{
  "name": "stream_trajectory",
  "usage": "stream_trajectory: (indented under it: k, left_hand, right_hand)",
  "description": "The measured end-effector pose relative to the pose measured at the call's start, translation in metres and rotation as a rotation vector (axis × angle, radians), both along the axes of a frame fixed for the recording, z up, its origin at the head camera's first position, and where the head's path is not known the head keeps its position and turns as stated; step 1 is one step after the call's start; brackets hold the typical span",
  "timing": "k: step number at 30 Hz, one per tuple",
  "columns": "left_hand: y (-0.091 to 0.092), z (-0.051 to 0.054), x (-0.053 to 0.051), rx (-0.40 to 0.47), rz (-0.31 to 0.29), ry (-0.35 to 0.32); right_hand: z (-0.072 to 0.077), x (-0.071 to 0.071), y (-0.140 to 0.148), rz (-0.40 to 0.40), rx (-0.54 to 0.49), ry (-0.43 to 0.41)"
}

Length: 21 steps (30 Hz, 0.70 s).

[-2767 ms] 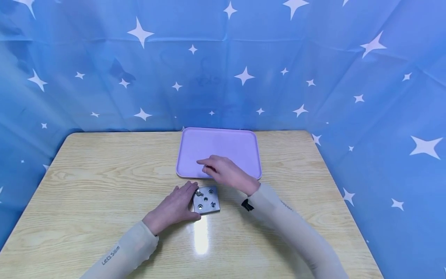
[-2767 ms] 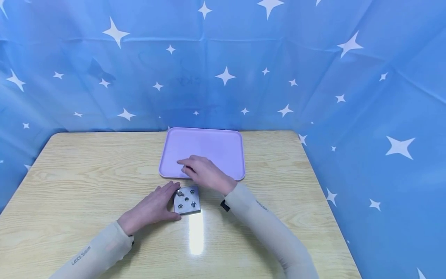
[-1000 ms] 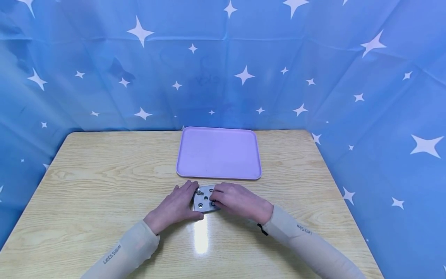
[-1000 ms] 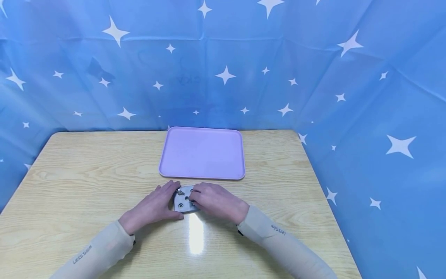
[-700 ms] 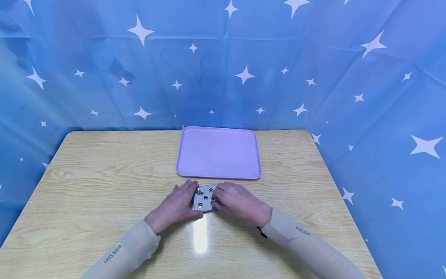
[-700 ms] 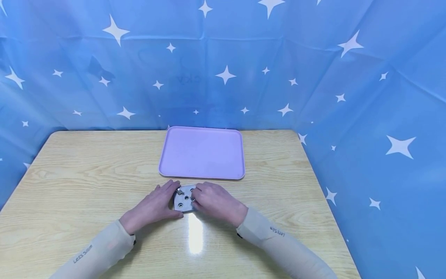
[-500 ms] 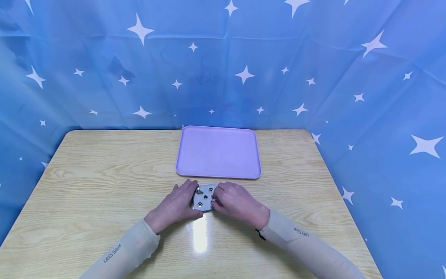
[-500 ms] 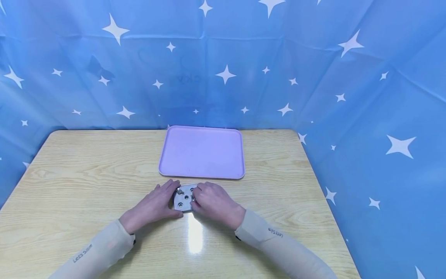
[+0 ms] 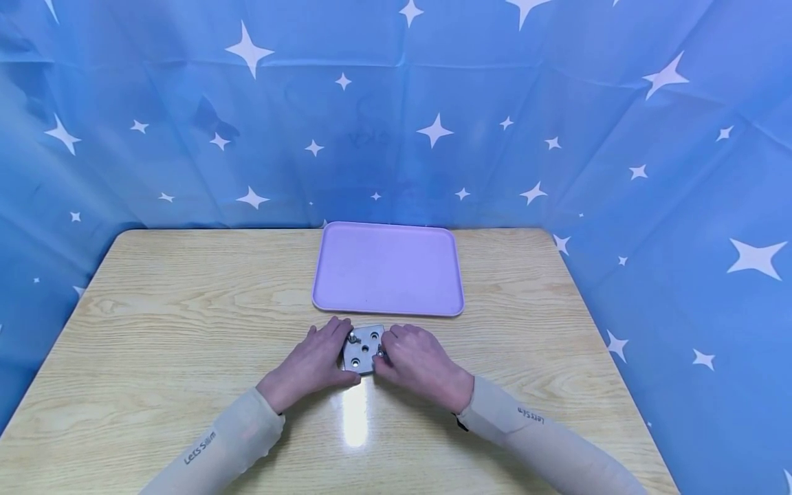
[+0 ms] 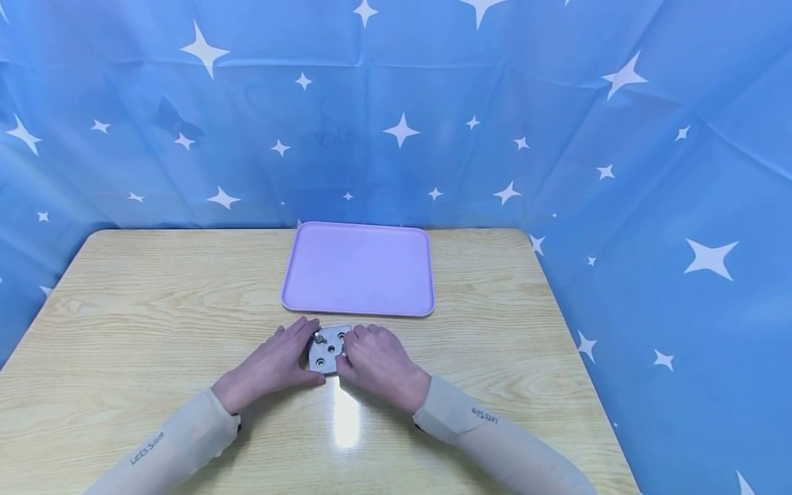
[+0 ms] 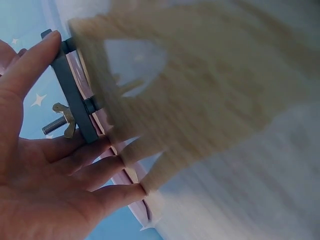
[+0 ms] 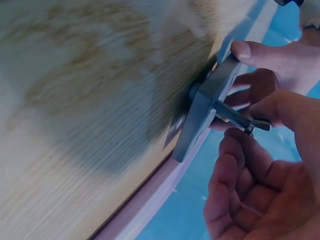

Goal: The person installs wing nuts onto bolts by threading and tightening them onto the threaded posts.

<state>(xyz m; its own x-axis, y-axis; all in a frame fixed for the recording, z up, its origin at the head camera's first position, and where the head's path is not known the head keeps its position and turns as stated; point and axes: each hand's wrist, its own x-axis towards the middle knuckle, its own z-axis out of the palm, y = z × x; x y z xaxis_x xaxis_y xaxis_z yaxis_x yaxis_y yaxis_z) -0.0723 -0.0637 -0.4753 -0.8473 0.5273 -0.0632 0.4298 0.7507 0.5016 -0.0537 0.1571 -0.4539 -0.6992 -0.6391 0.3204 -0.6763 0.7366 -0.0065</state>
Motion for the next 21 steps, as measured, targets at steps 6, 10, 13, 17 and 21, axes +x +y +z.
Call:
stream_trajectory:
  k: [6, 10, 13, 17, 21]
  left_hand:
    - [0.000, 0.001, 0.000, -0.005, 0.008, -0.022]
    - [0.000, 0.002, -0.001, -0.008, 0.006, -0.032]
    - [0.000, 0.002, -0.001, -0.008, 0.004, -0.033]
    - [0.000, 0.002, 0.000, -0.008, 0.006, -0.045]
    - [-0.001, 0.002, 0.000, -0.004, 0.010, -0.051]
  right_hand:
    - [0.010, 0.001, 0.004, -0.068, 0.039, -0.161]
    - [0.019, -0.003, 0.016, 0.001, -0.028, -0.217]
    - [0.024, -0.010, 0.024, 0.185, -0.032, -0.185]
    - [0.026, -0.016, 0.027, 0.377, 0.074, -0.124]
    - [0.025, -0.019, 0.022, 0.392, 0.178, -0.094]
